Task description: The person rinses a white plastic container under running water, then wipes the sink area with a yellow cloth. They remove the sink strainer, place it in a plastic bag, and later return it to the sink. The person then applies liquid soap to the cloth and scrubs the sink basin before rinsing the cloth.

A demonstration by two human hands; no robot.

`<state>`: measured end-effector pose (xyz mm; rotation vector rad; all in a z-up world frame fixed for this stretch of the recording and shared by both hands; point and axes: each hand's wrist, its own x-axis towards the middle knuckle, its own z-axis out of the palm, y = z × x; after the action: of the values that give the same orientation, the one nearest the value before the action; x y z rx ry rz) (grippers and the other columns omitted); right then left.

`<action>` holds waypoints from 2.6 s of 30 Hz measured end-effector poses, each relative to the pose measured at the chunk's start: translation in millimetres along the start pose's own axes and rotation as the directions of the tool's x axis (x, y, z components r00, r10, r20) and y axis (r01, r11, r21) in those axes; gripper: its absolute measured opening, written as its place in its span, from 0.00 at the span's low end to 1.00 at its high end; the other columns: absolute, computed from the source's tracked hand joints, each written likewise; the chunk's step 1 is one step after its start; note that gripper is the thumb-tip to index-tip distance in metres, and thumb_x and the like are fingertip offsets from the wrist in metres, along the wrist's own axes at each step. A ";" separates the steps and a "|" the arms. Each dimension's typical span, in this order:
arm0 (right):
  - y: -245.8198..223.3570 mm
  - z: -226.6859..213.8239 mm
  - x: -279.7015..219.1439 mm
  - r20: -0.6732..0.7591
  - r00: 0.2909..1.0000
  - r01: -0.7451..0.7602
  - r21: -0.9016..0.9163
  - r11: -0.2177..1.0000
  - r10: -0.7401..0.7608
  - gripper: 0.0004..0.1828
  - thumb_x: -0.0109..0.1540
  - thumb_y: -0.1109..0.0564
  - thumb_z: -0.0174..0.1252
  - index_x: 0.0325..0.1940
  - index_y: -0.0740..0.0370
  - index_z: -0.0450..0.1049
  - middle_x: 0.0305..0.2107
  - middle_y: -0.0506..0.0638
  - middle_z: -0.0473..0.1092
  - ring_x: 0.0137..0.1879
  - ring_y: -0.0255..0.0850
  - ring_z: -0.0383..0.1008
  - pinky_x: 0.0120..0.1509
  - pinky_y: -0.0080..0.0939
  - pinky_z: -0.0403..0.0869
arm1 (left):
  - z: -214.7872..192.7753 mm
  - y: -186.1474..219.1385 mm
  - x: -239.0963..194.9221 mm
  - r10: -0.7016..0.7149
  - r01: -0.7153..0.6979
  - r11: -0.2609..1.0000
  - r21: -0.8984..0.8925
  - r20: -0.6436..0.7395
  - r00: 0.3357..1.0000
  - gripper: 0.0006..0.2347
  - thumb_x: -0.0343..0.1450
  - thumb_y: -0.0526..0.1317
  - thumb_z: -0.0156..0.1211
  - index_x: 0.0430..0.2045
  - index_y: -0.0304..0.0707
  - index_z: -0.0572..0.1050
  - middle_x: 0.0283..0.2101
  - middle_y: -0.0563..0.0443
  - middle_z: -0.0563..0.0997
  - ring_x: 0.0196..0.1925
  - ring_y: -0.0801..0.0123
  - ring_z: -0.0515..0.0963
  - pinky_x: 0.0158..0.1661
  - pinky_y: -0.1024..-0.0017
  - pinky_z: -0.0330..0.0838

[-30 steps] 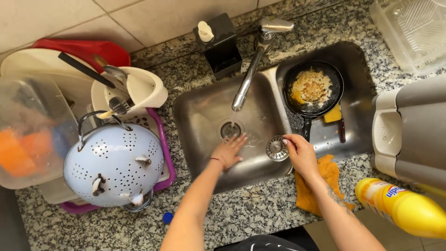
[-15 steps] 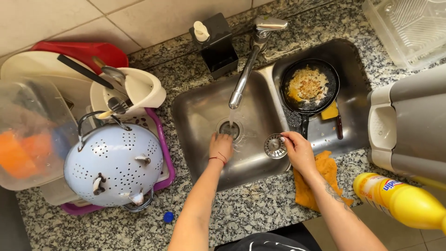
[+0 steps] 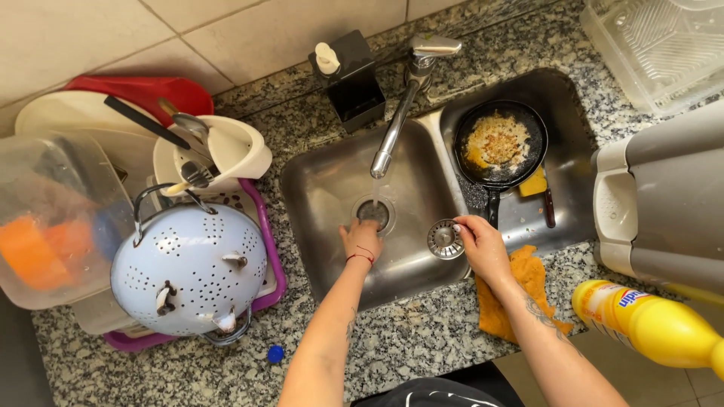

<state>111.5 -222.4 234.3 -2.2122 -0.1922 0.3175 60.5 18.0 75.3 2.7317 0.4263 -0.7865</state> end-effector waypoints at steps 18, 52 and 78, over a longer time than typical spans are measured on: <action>3.4 -1.6 -0.7 0.016 1.000 0.009 0.003 1.000 -0.009 0.09 0.61 0.60 0.53 0.43 0.59 0.76 0.35 0.56 0.73 0.46 0.54 0.73 0.50 0.49 0.72 | -27.2 -1.8 0.6 0.039 -0.039 0.988 0.147 0.002 0.999 0.18 0.66 0.33 0.46 0.49 0.53 0.70 0.53 0.59 0.71 0.56 0.62 0.59 0.55 0.46 0.44; 6.6 3.5 2.9 0.040 0.996 0.089 -0.110 0.990 -0.085 0.08 0.60 0.59 0.52 0.42 0.58 0.74 0.35 0.55 0.73 0.46 0.53 0.74 0.50 0.49 0.73 | 32.2 -35.4 76.0 0.521 -0.355 0.851 0.387 -0.529 0.670 0.07 0.65 0.39 0.51 0.14 0.53 0.72 0.20 0.59 0.71 0.29 0.70 0.70 0.40 0.63 0.55; 16.2 151.9 99.9 0.142 0.986 -0.039 -0.289 0.957 0.083 0.08 0.54 0.58 0.57 0.37 0.50 0.78 0.32 0.49 0.74 0.41 0.51 0.76 0.46 0.48 0.75 | -22.8 -17.6 -79.4 -0.140 0.165 0.983 -0.081 0.255 0.957 0.08 0.65 0.42 0.52 0.31 0.56 0.80 0.35 0.50 0.82 0.45 0.60 0.80 0.44 0.59 0.73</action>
<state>162.8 -93.3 115.9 -2.4836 -0.2678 0.5225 0.8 25.5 134.6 2.4863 0.6088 -1.0994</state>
